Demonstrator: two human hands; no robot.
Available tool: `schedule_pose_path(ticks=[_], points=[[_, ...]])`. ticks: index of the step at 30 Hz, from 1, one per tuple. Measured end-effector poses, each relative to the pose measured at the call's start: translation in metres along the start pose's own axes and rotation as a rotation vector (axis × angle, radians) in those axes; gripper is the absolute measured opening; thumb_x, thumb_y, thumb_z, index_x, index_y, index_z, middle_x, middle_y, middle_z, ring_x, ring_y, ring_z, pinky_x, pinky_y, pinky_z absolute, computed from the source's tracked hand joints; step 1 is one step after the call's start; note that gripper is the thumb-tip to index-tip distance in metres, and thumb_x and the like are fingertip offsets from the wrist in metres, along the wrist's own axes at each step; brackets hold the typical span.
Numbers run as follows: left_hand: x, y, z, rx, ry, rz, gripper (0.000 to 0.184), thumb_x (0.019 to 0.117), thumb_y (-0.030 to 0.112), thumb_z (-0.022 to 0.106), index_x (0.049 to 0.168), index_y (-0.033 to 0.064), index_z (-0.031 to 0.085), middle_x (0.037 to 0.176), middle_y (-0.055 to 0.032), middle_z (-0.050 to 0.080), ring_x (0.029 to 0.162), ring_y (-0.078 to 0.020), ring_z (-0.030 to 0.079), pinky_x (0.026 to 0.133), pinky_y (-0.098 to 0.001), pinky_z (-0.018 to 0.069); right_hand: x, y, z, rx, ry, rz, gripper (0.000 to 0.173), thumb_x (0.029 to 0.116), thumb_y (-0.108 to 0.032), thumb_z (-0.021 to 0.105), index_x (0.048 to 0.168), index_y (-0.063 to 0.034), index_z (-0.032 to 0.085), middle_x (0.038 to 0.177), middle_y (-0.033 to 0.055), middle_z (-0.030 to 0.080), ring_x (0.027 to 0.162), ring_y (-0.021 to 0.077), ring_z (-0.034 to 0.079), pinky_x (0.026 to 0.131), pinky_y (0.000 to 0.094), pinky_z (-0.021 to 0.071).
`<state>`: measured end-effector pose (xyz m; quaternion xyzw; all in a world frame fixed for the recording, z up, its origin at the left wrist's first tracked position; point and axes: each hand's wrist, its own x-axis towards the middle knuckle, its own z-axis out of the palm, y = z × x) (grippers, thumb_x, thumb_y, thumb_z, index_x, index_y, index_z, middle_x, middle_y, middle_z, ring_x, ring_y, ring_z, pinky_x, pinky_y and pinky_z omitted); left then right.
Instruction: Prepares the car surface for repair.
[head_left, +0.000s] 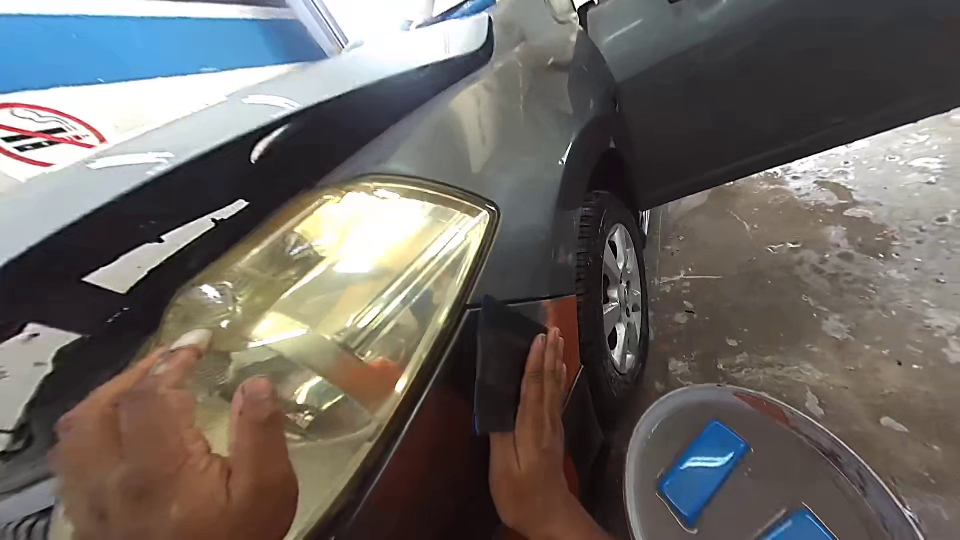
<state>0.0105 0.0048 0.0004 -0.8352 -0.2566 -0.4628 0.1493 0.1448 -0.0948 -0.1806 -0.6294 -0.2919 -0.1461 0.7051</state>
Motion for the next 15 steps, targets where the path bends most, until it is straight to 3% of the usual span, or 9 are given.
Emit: schedule_pose_path(ticks=[3,5,7,10,12,15], points=[[0.003,0.004,0.000,-0.008,0.003,0.008,0.066,0.1033,0.042,0.039,0.142,-0.0112,0.047,0.144,-0.0381,0.045,0.138,-0.0495,0.043,0.116,-0.0557,0.0336,-0.051,0.013,-0.018,-0.074,-0.120,0.008,0.069,0.1019,-0.035,0.037,0.154,0.0105,0.034,0.160,0.0322,0.032,0.153,0.0407,0.029,0.123,0.0645,0.0221],[0.006,0.010,-0.004,0.027,0.009,0.014,0.064,0.1035,0.040,0.039,0.140,-0.0126,0.049,0.142,-0.0400,0.046,0.136,-0.0522,0.044,0.114,-0.0580,0.0346,-0.062,0.009,-0.029,-0.045,-0.223,0.061,0.071,0.1039,-0.037,0.037,0.154,0.0124,0.031,0.160,0.0355,0.028,0.154,0.0424,0.025,0.123,0.0654,0.0185],[0.008,0.013,-0.004,0.039,0.020,0.016,0.063,0.1036,0.039,0.040,0.139,-0.0124,0.051,0.141,-0.0400,0.048,0.135,-0.0526,0.045,0.112,-0.0580,0.0362,-0.038,-0.002,-0.022,0.028,-0.148,0.058,0.072,0.1050,-0.040,0.037,0.155,0.0115,0.029,0.161,0.0368,0.024,0.154,0.0439,0.021,0.126,0.0634,0.0154],[0.005,0.008,0.000,0.003,0.007,0.004,0.065,0.1035,0.040,0.039,0.140,-0.0133,0.047,0.143,-0.0391,0.045,0.137,-0.0488,0.044,0.116,-0.0534,0.0348,-0.005,-0.003,0.001,0.032,0.030,0.000,0.069,0.1054,-0.039,0.037,0.157,0.0060,0.032,0.162,0.0332,0.027,0.154,0.0438,0.023,0.126,0.0611,0.0180],[0.001,0.006,0.000,-0.007,-0.008,0.004,0.065,0.1030,0.039,0.039,0.141,-0.0138,0.046,0.144,-0.0385,0.044,0.139,-0.0474,0.043,0.117,-0.0514,0.0341,-0.030,0.006,-0.002,0.014,-0.024,-0.006,0.069,0.1027,-0.037,0.035,0.157,0.0044,0.031,0.162,0.0339,0.026,0.155,0.0433,0.022,0.128,0.0586,0.0192],[0.006,0.019,-0.003,-0.018,-0.006,-0.014,0.062,0.1034,0.034,0.040,0.139,-0.0170,0.047,0.144,-0.0408,0.044,0.139,-0.0483,0.042,0.119,-0.0497,0.0322,-0.066,0.009,-0.023,0.014,-0.206,0.030,0.070,0.0999,-0.032,0.036,0.154,0.0128,0.030,0.158,0.0421,0.024,0.153,0.0472,0.021,0.127,0.0552,0.0186]])
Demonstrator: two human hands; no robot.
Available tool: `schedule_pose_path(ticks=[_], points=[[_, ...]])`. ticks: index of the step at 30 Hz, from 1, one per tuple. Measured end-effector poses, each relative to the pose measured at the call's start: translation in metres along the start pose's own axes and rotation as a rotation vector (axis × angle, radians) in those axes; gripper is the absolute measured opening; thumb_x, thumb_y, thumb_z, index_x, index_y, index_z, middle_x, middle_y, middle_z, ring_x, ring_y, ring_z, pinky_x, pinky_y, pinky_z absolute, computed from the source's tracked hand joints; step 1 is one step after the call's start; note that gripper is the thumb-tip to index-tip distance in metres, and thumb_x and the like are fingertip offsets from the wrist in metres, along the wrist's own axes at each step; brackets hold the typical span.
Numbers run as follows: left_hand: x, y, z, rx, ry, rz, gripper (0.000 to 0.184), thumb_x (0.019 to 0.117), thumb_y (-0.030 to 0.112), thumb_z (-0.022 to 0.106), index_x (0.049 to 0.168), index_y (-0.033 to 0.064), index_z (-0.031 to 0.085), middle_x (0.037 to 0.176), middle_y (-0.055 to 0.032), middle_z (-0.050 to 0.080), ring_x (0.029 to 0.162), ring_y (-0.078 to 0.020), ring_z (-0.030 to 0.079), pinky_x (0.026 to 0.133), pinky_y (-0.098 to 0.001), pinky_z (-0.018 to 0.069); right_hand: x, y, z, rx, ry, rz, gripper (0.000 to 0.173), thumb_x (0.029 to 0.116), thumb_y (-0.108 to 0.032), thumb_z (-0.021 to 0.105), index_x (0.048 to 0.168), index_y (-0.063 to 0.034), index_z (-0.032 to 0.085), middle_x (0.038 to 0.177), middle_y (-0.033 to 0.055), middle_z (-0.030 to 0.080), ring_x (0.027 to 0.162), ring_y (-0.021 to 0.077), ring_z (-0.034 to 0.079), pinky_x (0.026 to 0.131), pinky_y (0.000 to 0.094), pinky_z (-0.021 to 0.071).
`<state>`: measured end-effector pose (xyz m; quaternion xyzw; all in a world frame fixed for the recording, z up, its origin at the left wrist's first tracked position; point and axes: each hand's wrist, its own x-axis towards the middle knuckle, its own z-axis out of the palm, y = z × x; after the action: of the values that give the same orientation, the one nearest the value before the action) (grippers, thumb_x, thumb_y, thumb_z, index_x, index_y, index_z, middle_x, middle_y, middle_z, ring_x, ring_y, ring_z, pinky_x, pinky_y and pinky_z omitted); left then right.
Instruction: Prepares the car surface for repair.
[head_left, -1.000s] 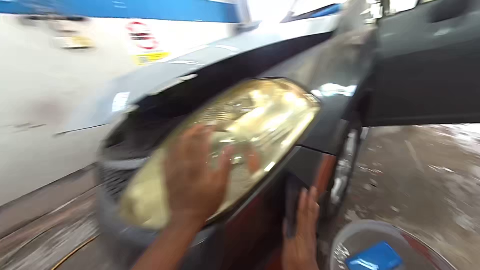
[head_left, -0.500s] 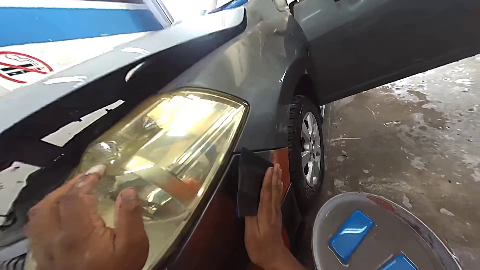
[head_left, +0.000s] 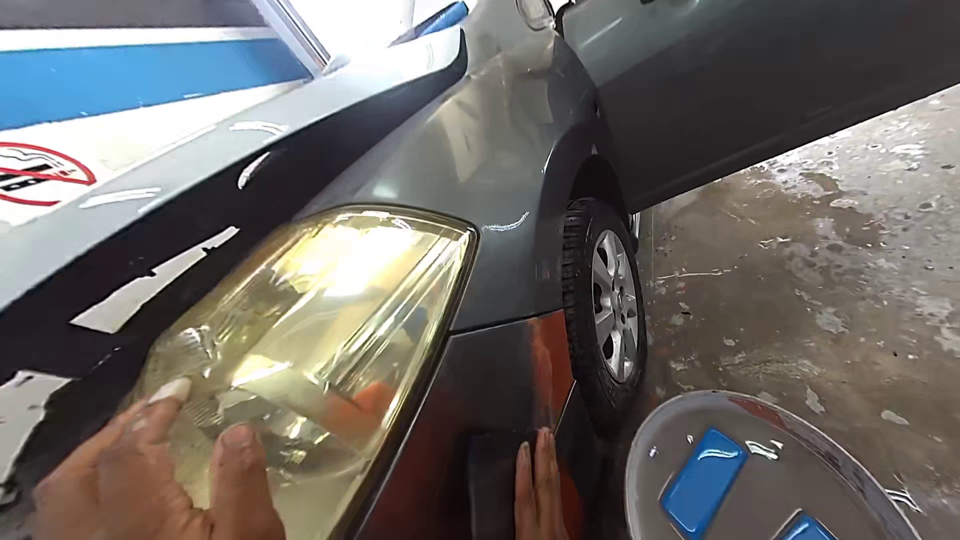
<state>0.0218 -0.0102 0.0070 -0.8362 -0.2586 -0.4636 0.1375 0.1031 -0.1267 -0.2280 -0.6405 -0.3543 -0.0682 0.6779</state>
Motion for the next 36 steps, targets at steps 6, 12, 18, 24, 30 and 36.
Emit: schedule_pose_path(ticks=[6,12,18,24,30,36], points=[[-0.006,-0.007,0.002,-0.006,0.009,0.020,0.060,0.1031,0.032,0.040,0.138,-0.0164,0.048,0.143,-0.0401,0.044,0.138,-0.0468,0.044,0.117,-0.0492,0.0347,0.090,-0.028,0.009,0.075,0.254,-0.036,0.066,0.1046,-0.034,0.039,0.163,-0.0083,0.025,0.169,0.0221,0.018,0.158,0.0371,0.013,0.128,0.0580,0.0166],[-0.002,0.002,-0.002,0.031,0.018,0.016,0.061,0.1042,0.035,0.040,0.137,-0.0163,0.049,0.142,-0.0409,0.046,0.138,-0.0483,0.044,0.117,-0.0511,0.0338,0.004,-0.005,-0.004,0.028,0.004,0.043,0.070,0.1029,-0.033,0.038,0.153,0.0150,0.030,0.158,0.0427,0.023,0.153,0.0485,0.021,0.127,0.0561,0.0198],[-0.007,-0.007,0.003,-0.001,0.010,0.015,0.063,0.1030,0.034,0.040,0.138,-0.0172,0.047,0.143,-0.0401,0.044,0.139,-0.0470,0.043,0.118,-0.0486,0.0336,0.047,-0.009,0.009,-0.001,0.203,-0.014,0.067,0.1024,-0.037,0.039,0.155,0.0059,0.037,0.160,0.0343,0.029,0.153,0.0443,0.025,0.126,0.0602,0.0202],[0.000,0.008,-0.003,0.012,0.020,-0.005,0.058,0.1035,0.032,0.041,0.136,-0.0162,0.050,0.142,-0.0408,0.046,0.138,-0.0469,0.044,0.117,-0.0488,0.0335,0.023,-0.009,-0.009,0.029,0.041,-0.010,0.067,0.1043,-0.036,0.033,0.154,0.0093,0.034,0.159,0.0386,0.026,0.153,0.0461,0.022,0.125,0.0623,0.0176],[-0.005,-0.007,0.000,0.012,0.012,0.017,0.062,0.1035,0.036,0.041,0.138,-0.0159,0.048,0.142,-0.0408,0.045,0.137,-0.0489,0.044,0.116,-0.0522,0.0343,0.049,0.002,0.002,0.006,0.178,-0.088,0.066,0.1027,-0.037,0.037,0.156,0.0021,0.037,0.162,0.0320,0.029,0.153,0.0429,0.026,0.126,0.0608,0.0230],[-0.002,-0.001,-0.003,0.060,0.032,0.001,0.061,0.1040,0.037,0.041,0.137,-0.0129,0.052,0.140,-0.0395,0.048,0.135,-0.0503,0.046,0.113,-0.0556,0.0362,0.076,-0.010,-0.018,-0.010,0.103,-0.116,0.065,0.1049,-0.038,0.032,0.155,0.0017,0.039,0.162,0.0320,0.029,0.154,0.0429,0.025,0.125,0.0632,0.0199]])
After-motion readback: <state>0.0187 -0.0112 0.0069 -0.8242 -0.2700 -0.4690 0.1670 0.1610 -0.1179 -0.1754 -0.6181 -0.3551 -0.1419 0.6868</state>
